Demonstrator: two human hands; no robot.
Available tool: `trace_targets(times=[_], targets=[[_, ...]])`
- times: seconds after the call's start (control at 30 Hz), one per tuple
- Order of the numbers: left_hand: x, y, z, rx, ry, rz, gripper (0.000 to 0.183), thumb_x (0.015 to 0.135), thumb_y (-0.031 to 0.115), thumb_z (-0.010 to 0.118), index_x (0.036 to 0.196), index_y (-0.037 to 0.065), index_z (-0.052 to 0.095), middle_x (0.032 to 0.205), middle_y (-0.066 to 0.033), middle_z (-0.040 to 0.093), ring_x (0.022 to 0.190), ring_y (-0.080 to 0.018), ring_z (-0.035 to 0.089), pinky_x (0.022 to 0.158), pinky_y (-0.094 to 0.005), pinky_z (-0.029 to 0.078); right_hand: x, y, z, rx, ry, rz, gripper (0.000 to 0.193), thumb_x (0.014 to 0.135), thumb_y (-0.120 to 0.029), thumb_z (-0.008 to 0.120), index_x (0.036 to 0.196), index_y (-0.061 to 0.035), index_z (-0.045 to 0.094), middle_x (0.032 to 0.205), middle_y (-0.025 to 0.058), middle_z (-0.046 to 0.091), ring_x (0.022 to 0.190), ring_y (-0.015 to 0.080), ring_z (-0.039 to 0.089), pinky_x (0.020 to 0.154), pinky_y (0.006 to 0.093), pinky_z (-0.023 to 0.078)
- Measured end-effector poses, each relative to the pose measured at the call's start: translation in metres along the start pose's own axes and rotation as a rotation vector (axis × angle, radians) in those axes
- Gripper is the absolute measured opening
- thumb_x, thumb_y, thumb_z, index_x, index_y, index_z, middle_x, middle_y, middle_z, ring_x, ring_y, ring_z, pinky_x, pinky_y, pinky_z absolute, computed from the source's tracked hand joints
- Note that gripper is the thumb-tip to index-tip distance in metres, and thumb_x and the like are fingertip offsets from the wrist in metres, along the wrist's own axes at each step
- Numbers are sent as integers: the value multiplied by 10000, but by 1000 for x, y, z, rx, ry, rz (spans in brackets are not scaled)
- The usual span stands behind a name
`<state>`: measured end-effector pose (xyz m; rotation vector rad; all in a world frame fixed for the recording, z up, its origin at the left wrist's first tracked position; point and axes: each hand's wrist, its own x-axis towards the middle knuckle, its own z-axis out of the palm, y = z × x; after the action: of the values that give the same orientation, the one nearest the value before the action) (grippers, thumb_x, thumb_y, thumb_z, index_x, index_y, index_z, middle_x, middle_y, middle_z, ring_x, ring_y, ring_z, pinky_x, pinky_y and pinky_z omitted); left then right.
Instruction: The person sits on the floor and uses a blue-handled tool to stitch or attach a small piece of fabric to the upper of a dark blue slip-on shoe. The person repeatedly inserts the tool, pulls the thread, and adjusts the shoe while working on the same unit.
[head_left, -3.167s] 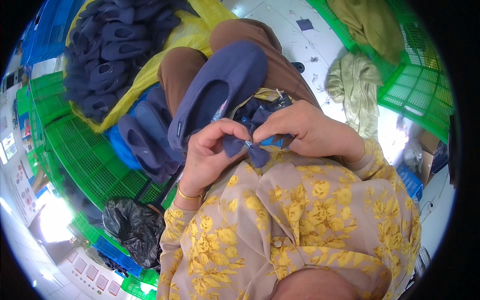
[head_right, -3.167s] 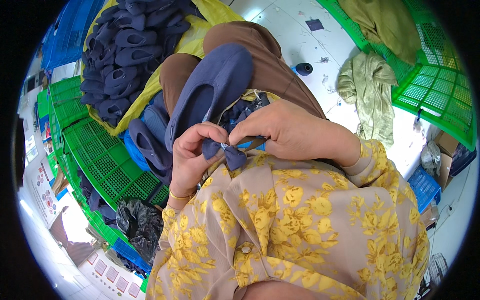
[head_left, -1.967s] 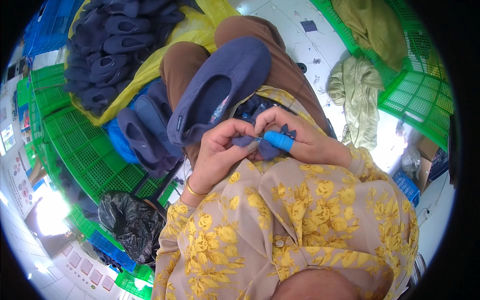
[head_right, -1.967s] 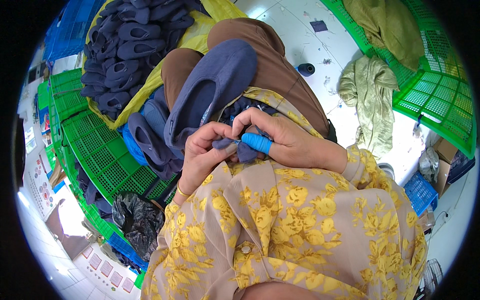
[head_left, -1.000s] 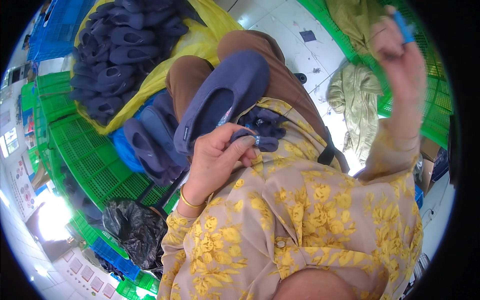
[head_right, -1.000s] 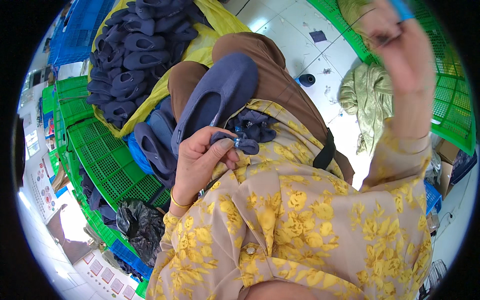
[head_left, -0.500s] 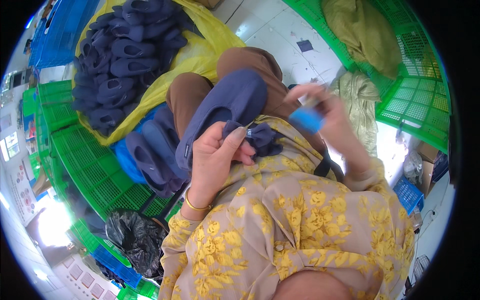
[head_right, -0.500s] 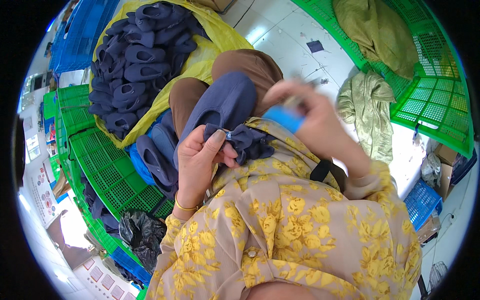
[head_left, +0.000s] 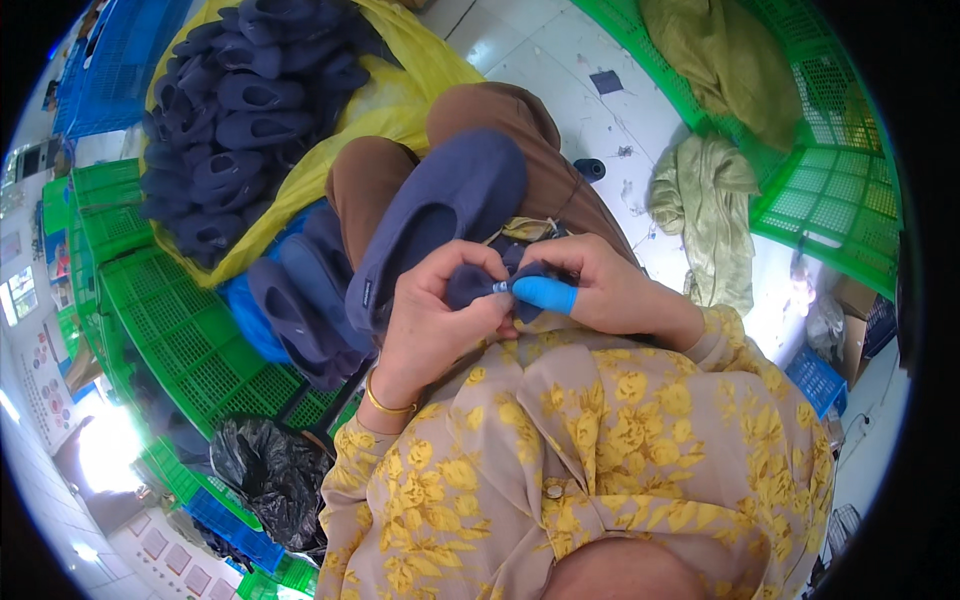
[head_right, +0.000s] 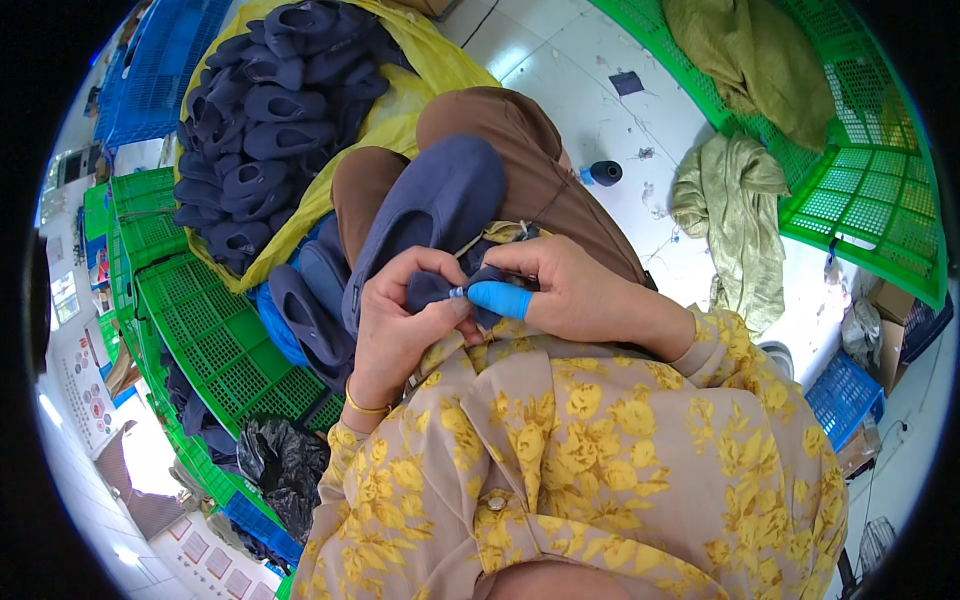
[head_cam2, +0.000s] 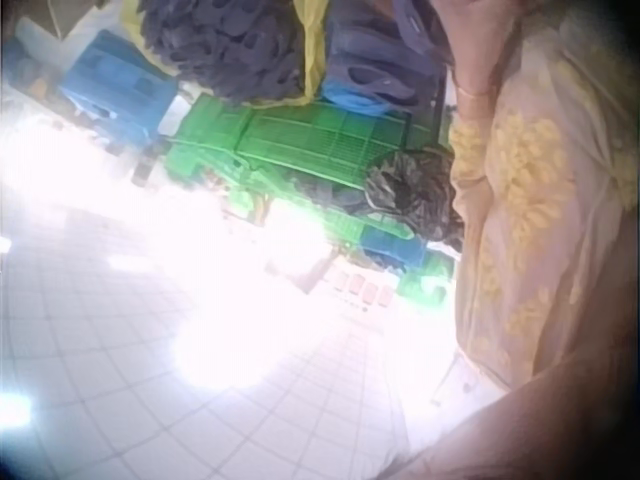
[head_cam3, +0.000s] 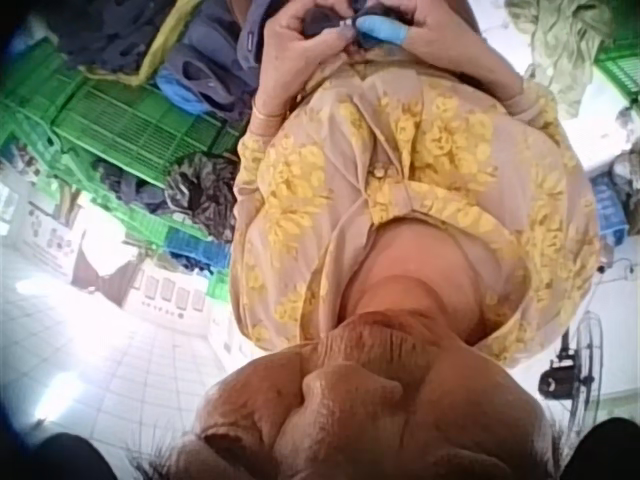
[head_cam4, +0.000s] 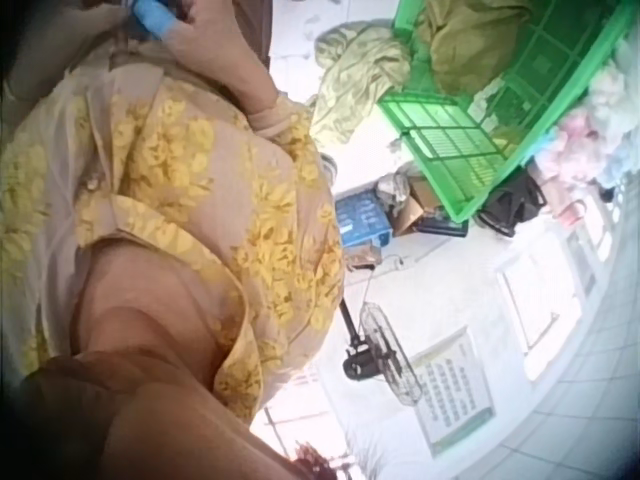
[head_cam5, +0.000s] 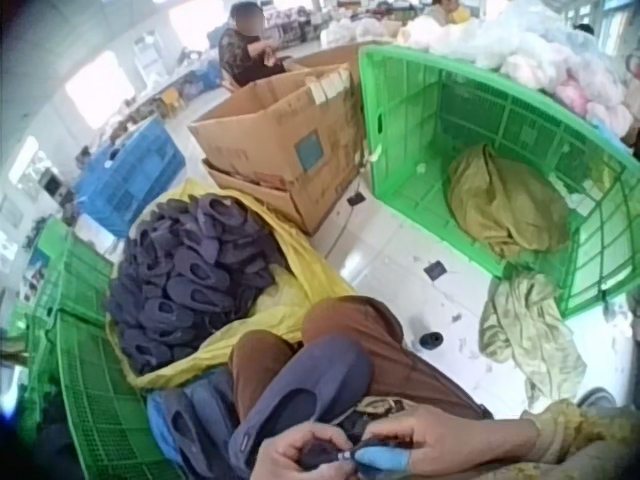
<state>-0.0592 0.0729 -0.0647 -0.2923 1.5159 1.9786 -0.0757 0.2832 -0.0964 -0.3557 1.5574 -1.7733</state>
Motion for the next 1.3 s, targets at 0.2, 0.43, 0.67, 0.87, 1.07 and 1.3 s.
trace_targets(times=[0.2, 0.43, 0.67, 0.87, 1.07, 1.3], targets=[[-8, -11, 1, 90, -17, -26, 162, 736, -43, 638, 888, -14, 589, 869, -27, 628, 714, -105, 666, 651, -228, 541, -10, 9, 15, 264, 28, 144, 165, 986, -166, 583, 953, -9, 625, 847, -27, 628, 804, 24, 554, 721, 219, 462], [-11, -17, -4, 161, 6, 14, 150, 731, -28, 645, 871, -4, 598, 852, -14, 623, 738, -91, 655, 674, -213, 510, -13, 11, 17, 350, 25, 182, 167, 982, -186, 594, 946, -30, 642, 843, -54, 605, 787, 7, 502, 703, 209, 435], [-12, -15, 1, 200, -34, 99, 135, 727, -6, 649, 856, 6, 609, 849, -12, 630, 757, -81, 644, 685, -216, 507, -14, 7, 16, 327, -14, 210, 177, 977, -199, 602, 954, -29, 646, 835, -65, 595, 788, 4, 487, 695, 208, 426], [-11, -28, -9, 334, -38, 239, 147, 700, 12, 642, 845, 19, 617, 853, -16, 645, 798, -63, 584, 719, -207, 463, -18, 21, 23, 403, 34, 228, 177, 967, -192, 616, 893, -33, 638, 801, -73, 563, 760, 4, 457, 660, 214, 400], [-14, -28, -10, 248, -48, 186, 152, 713, 12, 643, 862, 20, 615, 875, -12, 654, 812, -63, 582, 728, -204, 460, -18, 17, 23, 391, 37, 235, 187, 965, -198, 619, 876, -35, 635, 795, -74, 557, 761, 5, 457, 660, 214, 398], [-18, -16, -9, 11, -1, 105, 160, 822, -57, 674, 978, -36, 644, 1018, -74, 671, 905, -107, 630, 810, -235, 509, -20, -16, 0, 186, 176, 210, 180, 989, -211, 573, 1076, -55, 584, 840, -24, 574, 730, 42, 494, 655, 212, 417]])
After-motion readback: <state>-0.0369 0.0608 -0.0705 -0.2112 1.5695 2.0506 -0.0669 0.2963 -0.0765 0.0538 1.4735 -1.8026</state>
